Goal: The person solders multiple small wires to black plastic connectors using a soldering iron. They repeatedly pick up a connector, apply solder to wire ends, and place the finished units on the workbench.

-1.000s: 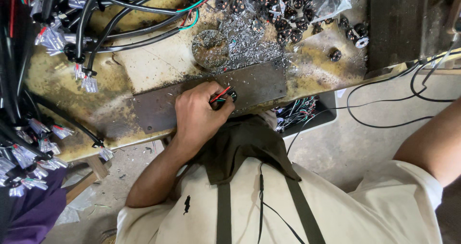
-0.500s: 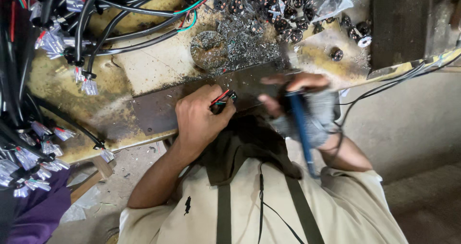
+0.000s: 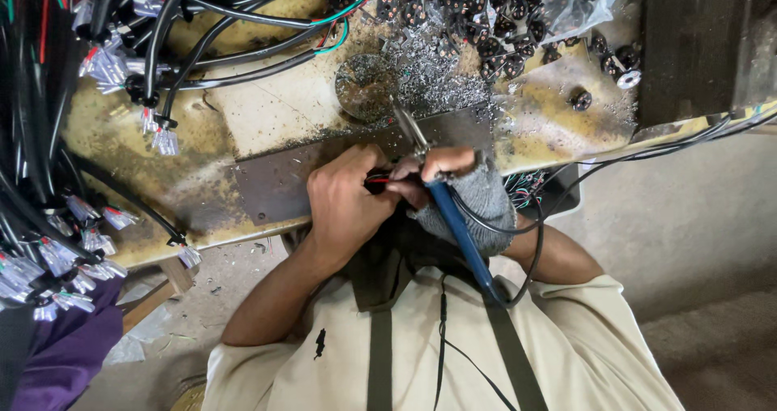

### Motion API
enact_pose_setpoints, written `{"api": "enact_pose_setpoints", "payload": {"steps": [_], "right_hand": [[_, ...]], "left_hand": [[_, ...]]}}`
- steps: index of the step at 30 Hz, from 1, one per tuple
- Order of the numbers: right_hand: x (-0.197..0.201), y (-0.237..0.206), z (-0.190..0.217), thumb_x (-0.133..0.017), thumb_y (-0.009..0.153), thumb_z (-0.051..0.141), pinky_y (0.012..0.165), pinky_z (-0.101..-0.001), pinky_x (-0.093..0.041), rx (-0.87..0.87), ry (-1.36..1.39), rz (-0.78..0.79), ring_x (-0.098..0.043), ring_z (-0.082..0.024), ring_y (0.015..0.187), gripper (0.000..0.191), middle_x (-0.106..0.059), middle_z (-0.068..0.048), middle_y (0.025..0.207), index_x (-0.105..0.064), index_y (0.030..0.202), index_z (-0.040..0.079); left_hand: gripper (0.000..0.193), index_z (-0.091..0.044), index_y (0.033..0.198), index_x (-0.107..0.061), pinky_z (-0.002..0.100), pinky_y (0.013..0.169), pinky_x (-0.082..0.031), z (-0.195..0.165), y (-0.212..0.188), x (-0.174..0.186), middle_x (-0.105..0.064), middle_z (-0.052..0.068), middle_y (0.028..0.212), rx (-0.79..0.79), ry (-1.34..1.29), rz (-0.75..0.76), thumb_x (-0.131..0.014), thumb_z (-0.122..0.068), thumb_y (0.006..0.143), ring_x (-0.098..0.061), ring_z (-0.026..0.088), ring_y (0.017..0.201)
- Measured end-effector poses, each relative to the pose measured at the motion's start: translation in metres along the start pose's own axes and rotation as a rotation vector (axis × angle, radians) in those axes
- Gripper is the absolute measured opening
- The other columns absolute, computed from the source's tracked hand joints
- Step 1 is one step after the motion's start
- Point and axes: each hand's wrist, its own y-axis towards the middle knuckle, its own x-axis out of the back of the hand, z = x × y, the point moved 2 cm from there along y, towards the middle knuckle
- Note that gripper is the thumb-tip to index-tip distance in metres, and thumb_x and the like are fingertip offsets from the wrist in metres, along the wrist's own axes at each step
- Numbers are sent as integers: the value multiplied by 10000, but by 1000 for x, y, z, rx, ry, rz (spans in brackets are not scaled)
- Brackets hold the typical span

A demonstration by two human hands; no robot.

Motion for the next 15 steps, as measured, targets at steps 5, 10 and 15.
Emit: {"api": "enact_pose_setpoints", "payload": {"steps": [5, 10, 15], "right_hand": [[17, -25, -18, -618, 985, -64, 881, -233, -541, -38, 99, 82, -694, -158, 1007, 124, -704, -83, 1118, -644, 1080, 11], [21, -14, -2, -660, 936, 32, 840, -250, -485, -152, 169, -64, -645, -120, 969, 152, -688, -11, 1037, -572, 1059, 39], [20, -1, 25, -825, 936, 39, 859, -306, -439, -4, -613, -77, -628, -126, 884, 337, -702, -5, 892, -513, 1011, 145]], "left_hand": [[242, -44, 911, -707, 293, 587, -484, 8, 1, 11, -664, 61, 860, 131, -281, 117, -869, -108, 743, -648, 154, 672], [193, -59, 1058, -796, 231, 610, -467, 13, -9, 14, -725, 67, 944, 155, -433, 113, -831, -61, 868, -635, 97, 722], [142, -21, 987, -780, 241, 637, -490, 8, -16, 5, -718, 83, 901, 69, -409, -85, -845, -28, 861, -664, 118, 750]]}}
